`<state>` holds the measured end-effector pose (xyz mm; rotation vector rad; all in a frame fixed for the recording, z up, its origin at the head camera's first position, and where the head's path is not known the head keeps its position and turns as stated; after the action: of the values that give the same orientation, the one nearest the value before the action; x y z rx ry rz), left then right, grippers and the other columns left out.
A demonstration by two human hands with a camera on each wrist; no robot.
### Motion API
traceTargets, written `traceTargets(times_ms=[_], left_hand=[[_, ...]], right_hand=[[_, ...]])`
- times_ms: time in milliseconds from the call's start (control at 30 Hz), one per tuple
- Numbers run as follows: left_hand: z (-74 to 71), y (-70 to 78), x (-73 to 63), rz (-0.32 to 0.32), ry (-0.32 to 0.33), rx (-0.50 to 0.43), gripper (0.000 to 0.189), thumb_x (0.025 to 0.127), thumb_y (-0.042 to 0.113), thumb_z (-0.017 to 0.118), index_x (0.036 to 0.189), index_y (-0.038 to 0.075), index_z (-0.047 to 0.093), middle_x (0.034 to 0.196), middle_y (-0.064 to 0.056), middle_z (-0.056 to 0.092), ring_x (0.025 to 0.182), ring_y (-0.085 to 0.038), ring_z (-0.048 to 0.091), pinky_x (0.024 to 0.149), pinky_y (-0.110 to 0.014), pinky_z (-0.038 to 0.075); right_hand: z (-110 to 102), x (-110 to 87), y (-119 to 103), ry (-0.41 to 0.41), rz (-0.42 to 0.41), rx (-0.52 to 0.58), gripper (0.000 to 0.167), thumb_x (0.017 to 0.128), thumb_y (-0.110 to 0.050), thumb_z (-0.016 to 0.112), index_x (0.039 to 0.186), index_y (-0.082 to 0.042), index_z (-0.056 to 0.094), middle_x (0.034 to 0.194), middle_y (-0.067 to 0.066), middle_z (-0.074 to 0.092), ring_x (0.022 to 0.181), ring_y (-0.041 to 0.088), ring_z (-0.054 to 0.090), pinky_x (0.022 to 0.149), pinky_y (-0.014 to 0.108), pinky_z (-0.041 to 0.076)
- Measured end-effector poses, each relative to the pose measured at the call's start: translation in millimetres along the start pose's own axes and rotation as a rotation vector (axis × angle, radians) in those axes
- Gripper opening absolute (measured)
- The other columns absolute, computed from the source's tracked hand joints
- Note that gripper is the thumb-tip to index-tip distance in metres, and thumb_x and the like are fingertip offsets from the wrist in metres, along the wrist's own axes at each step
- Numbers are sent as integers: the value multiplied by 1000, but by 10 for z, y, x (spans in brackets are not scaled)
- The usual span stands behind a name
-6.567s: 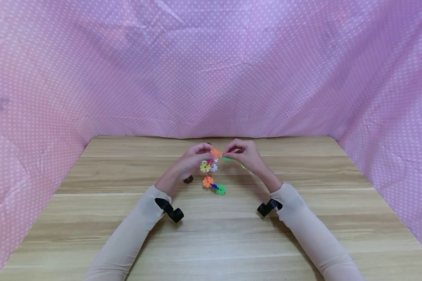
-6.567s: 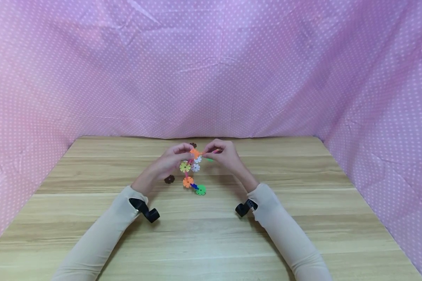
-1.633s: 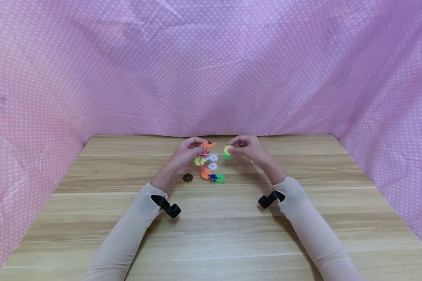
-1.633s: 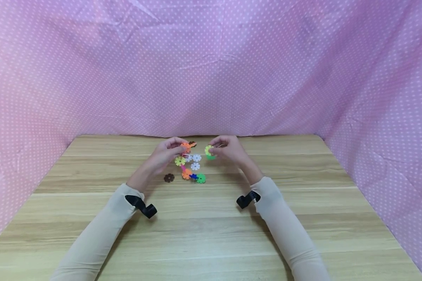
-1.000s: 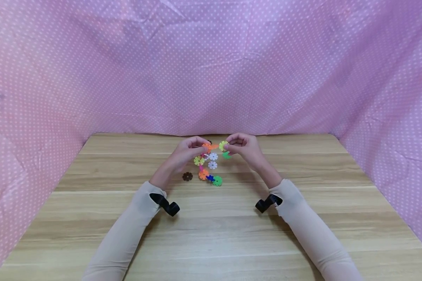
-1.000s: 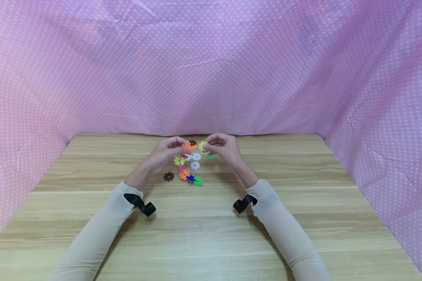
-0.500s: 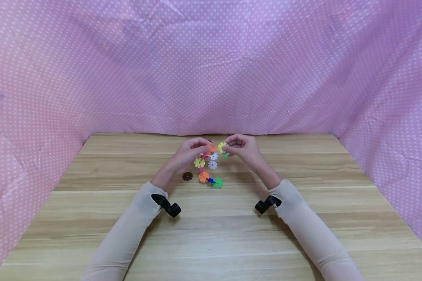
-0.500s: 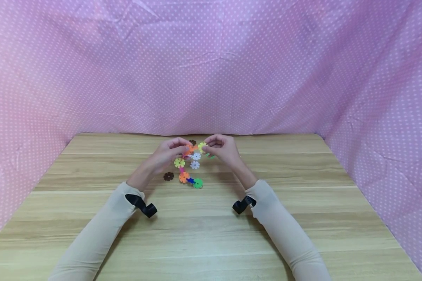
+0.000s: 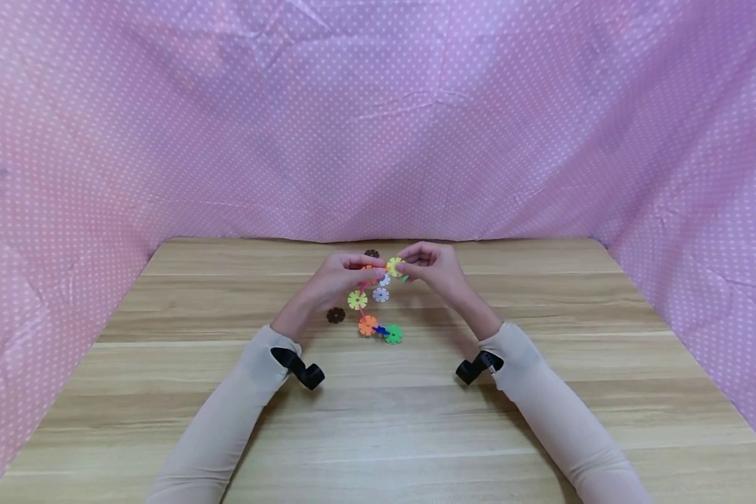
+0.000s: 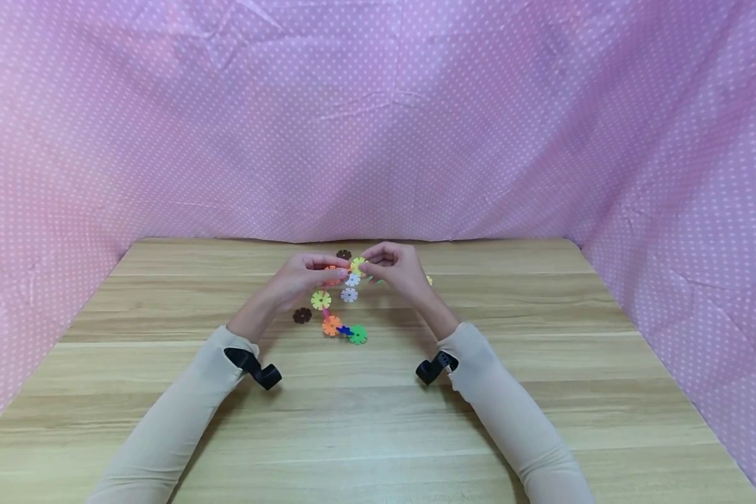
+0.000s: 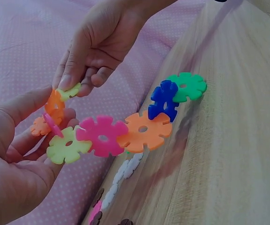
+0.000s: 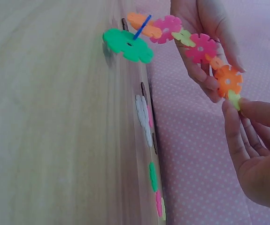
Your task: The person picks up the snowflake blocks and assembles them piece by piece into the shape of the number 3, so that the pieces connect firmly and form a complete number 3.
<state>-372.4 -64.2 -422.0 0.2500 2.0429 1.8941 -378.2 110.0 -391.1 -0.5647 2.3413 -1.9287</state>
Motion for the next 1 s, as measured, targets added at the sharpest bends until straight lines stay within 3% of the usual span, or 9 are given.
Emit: traceTargets(times_ms=[133, 467, 600, 800, 1000], left_hand=[[-1, 20, -10, 17, -6, 22, 28, 95, 19, 73, 120, 5, 74, 106, -1, 74, 95, -11, 68, 103, -47, 53], [-7, 56, -16, 71, -5, 16, 28, 94, 18, 74, 118, 3, 74, 101, 1, 76, 93, -12, 70, 78, -28, 54], [-1, 65, -15, 94, -6, 22, 27, 95, 18, 73, 117, 3, 74, 98, 2, 76, 91, -12, 69, 79, -32, 54], [15, 96, -17, 121, 3, -2, 28, 95, 16, 73, 118, -1, 73, 96, 3, 77, 92, -12, 73, 98, -47, 56], [32, 120, -24, 130, 22, -9, 28, 95, 14, 72, 118, -3, 72, 93, 4, 77, 88, -10, 74, 82, -35, 58]], right_hand=[[-19, 1, 6, -14, 1, -3, 22, 89, -5, 77, 108, 6, 72, 95, 10, 77, 74, 16, 73, 79, 53, 61], [-32, -3, -27, -27, -1, 51, 22, 88, 2, 76, 107, 12, 72, 88, 4, 78, 70, 12, 71, 72, 41, 64], [-35, 1, -30, -19, 4, 52, 22, 87, 2, 77, 106, 12, 72, 88, 6, 78, 67, 12, 70, 69, 34, 63], [-30, -5, -51, -22, -10, 103, 21, 87, 6, 75, 106, 15, 70, 84, -1, 77, 66, 13, 71, 68, 34, 64], [-18, -9, -66, -20, -25, 175, 24, 87, 10, 73, 106, 21, 65, 83, -3, 77, 65, 12, 70, 64, 26, 62]])
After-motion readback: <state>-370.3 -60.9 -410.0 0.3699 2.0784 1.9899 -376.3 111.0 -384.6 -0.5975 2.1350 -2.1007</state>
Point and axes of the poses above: each hand's wrist, its own x-axis towards the middle knuckle, its own z-axis out of the palm, y = z × x, the point moved 8 cm from there along x, towards the middle knuckle
